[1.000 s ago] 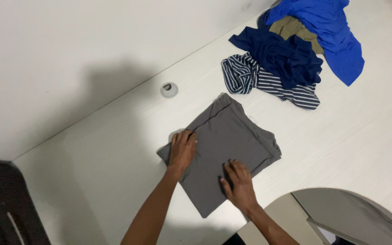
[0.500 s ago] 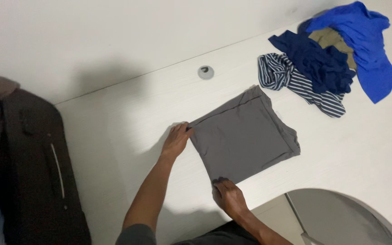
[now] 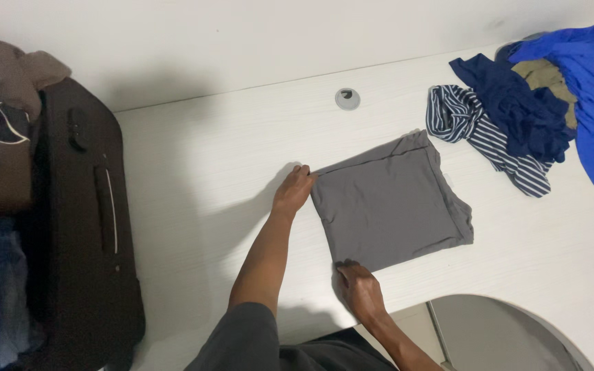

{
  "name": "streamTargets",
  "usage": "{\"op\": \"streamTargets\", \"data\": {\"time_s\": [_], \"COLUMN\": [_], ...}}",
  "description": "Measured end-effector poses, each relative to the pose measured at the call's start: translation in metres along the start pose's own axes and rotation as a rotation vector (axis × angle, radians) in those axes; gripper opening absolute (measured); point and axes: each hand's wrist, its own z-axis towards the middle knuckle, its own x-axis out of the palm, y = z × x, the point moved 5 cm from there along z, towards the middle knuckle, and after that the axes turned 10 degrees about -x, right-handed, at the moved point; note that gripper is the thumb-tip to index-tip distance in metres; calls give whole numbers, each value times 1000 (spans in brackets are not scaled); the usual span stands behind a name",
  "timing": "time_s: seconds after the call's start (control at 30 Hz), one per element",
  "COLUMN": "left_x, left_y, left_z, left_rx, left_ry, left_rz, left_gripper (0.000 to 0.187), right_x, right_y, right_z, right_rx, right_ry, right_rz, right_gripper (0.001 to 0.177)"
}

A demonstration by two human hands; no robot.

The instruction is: The person spreads out a gray shirt on a surface by hand, folds the sides and sleeves inward, and places the folded shirt into a black suitcase. The person then repeats these actions with another gray shirt.

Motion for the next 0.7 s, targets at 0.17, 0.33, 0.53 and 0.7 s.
{"op": "streamTargets", "data": {"time_s": [0.17, 0.33, 0.53, 0.7], "left_x": [-25, -49, -76, -83], "left_y": [-4, -31, -113, -184], "left_z": [-11, -11, 26, 68], "left_rx": [103, 274, 391, 442], "left_ry": [-52, -288, -416, -446], "left_rz": [21, -72, -198, -210], "left_gripper": [36, 23, 12, 20], "right_x": [-13, -55, -123, -165], "right_y": [-6, -28, -78, -132], "right_z": [1, 9, 8, -7], "right_rx": [95, 360, 498, 610], "right_ry": [-88, -239, -549, -755], "right_rz": [34, 78, 89, 59], "right_gripper": [23, 18, 17, 17]}}
